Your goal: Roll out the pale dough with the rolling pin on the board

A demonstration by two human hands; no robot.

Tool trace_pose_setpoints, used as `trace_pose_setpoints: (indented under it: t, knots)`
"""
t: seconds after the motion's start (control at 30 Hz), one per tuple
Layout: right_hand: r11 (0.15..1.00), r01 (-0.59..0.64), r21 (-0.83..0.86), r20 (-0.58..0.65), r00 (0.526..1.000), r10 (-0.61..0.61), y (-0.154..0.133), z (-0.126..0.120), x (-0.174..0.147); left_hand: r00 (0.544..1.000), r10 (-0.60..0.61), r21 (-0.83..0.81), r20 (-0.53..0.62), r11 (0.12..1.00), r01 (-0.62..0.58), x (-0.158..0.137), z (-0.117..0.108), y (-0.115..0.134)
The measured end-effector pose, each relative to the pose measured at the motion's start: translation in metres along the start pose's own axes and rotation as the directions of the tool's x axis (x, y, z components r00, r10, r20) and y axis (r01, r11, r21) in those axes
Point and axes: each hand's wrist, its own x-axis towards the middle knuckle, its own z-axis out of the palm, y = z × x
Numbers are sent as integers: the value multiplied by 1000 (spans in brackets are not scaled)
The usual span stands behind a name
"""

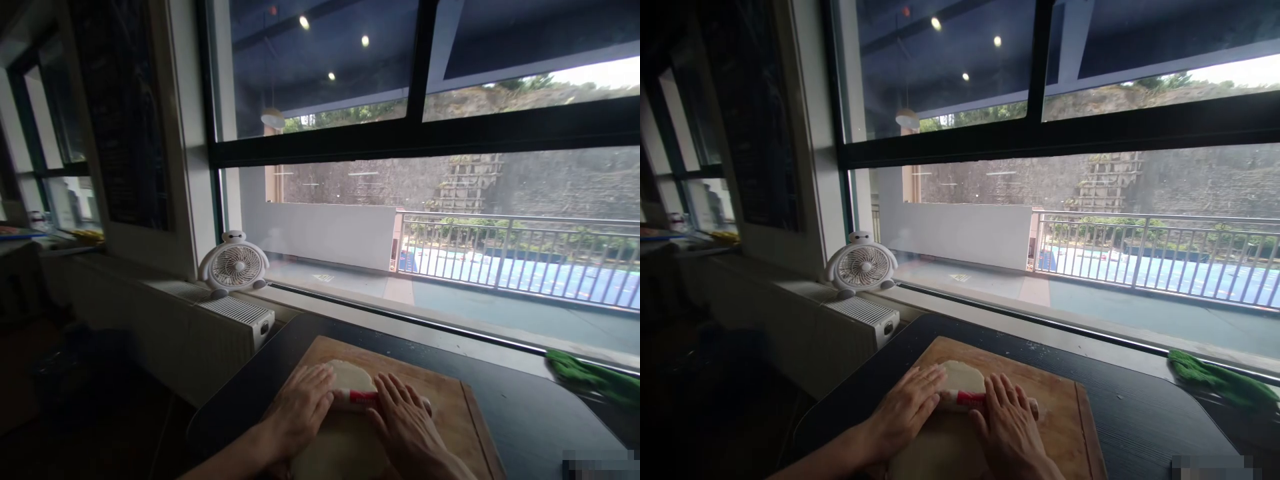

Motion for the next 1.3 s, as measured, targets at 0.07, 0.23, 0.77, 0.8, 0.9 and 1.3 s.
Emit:
trace_pose_setpoints:
  t: [0.07,0.23,0.77,0.8,0.9,1.3]
  knots:
    - [1000,20,-3,-10,1000,-20,0,-2,4,1000,-3,9,17,1000,3,4,-1,-1]
    - [992,-94,-81,-86,992,87,7,1,65,979,-188,53,78,981,184,62,17,-27]
    - [993,-89,-77,-73,994,83,4,5,47,978,-208,29,20,978,208,41,15,-17]
    - [995,-62,-72,-77,995,57,2,5,31,985,-171,27,20,985,171,28,10,-10]
    - [998,-3,-68,-51,999,-1,-2,4,2,995,-86,22,46,996,85,6,0,3]
    - [990,-83,-118,29,996,87,26,10,135,937,-348,63,28,936,345,114,35,-62]
